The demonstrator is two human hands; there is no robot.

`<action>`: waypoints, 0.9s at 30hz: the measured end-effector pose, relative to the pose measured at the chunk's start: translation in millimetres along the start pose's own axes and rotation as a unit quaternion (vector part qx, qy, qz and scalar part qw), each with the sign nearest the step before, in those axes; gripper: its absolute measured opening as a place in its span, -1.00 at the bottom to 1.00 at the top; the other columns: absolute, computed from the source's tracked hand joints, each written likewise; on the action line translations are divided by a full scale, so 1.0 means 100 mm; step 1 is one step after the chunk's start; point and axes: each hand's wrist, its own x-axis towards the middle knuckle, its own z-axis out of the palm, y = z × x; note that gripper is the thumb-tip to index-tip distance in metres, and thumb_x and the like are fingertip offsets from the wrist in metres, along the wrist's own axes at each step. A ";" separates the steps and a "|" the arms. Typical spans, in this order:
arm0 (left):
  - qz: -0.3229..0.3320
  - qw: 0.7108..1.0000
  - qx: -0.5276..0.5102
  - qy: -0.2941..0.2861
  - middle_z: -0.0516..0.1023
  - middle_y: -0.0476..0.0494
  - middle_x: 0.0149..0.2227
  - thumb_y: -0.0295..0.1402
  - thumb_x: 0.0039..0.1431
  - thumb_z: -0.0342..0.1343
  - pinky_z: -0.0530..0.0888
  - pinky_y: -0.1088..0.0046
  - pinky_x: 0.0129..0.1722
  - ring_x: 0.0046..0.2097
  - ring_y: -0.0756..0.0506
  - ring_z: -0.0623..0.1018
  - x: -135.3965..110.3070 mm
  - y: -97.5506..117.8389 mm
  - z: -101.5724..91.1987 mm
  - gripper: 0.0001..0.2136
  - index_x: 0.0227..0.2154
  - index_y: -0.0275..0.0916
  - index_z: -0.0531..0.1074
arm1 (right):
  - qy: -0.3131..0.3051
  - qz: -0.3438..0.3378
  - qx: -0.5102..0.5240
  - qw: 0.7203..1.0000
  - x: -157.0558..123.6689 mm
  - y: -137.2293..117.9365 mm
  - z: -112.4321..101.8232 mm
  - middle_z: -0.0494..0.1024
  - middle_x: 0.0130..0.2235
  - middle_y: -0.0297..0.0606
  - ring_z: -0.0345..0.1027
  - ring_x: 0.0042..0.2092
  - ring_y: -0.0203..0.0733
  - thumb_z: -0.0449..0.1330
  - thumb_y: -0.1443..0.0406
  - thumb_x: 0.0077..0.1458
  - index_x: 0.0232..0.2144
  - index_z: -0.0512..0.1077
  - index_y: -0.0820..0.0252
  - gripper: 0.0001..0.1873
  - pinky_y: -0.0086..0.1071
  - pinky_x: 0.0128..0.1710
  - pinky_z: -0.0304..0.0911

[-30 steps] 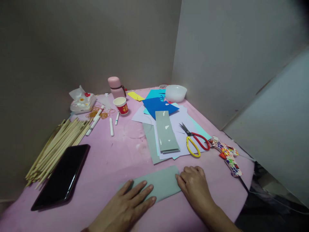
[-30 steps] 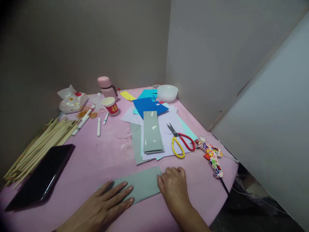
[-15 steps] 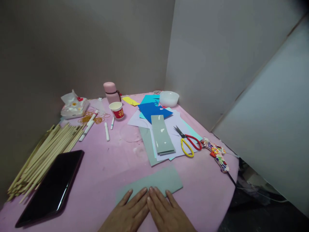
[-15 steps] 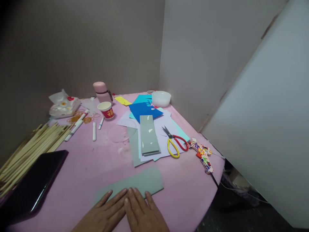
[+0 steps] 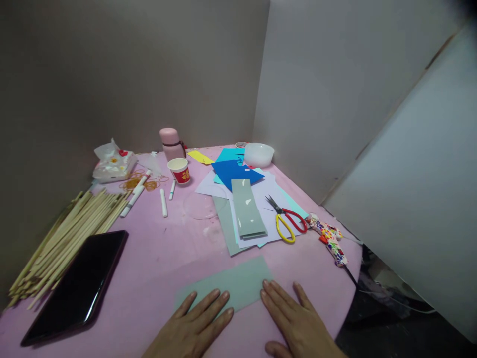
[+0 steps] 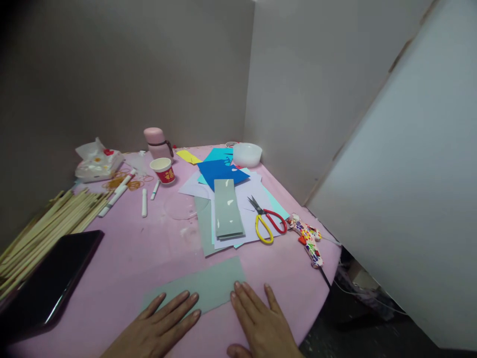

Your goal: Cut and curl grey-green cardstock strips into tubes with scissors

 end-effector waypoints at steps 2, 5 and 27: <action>-0.010 1.000 0.016 0.014 -0.01 -0.09 0.26 -0.03 0.18 -0.13 0.21 -0.12 0.09 0.24 -0.25 0.12 -0.09 -0.03 0.03 -0.43 0.21 0.11 -0.16 | -0.020 0.000 -0.012 1.000 -0.07 0.03 0.00 0.42 0.06 -0.12 0.40 -0.01 -0.07 -0.05 0.11 0.15 0.04 0.29 0.35 -0.47 -0.12 -0.19 0.30; -0.008 0.997 0.062 0.038 0.02 -0.08 0.26 -0.05 0.20 -0.15 0.28 -0.04 0.08 0.23 -0.24 0.18 -0.30 -0.11 0.13 -0.44 0.22 0.12 -0.19 | -0.015 -0.008 -0.022 1.000 -0.11 0.05 0.00 0.41 0.05 -0.10 0.43 -0.04 -0.05 -0.03 0.16 0.12 0.02 0.31 0.36 -0.50 -0.12 -0.24 0.33; -0.078 0.902 0.327 0.272 0.50 -0.25 0.00 -0.04 0.04 0.05 0.46 0.29 -0.21 -0.05 -0.18 0.54 -0.03 0.44 0.45 -0.47 -0.04 -0.37 0.40 | 0.025 -0.011 -0.050 0.998 -0.10 0.04 -0.01 0.47 -0.02 -0.10 0.49 -0.13 0.04 0.00 0.19 0.12 -0.08 0.41 0.29 -0.60 -0.04 -0.37 0.44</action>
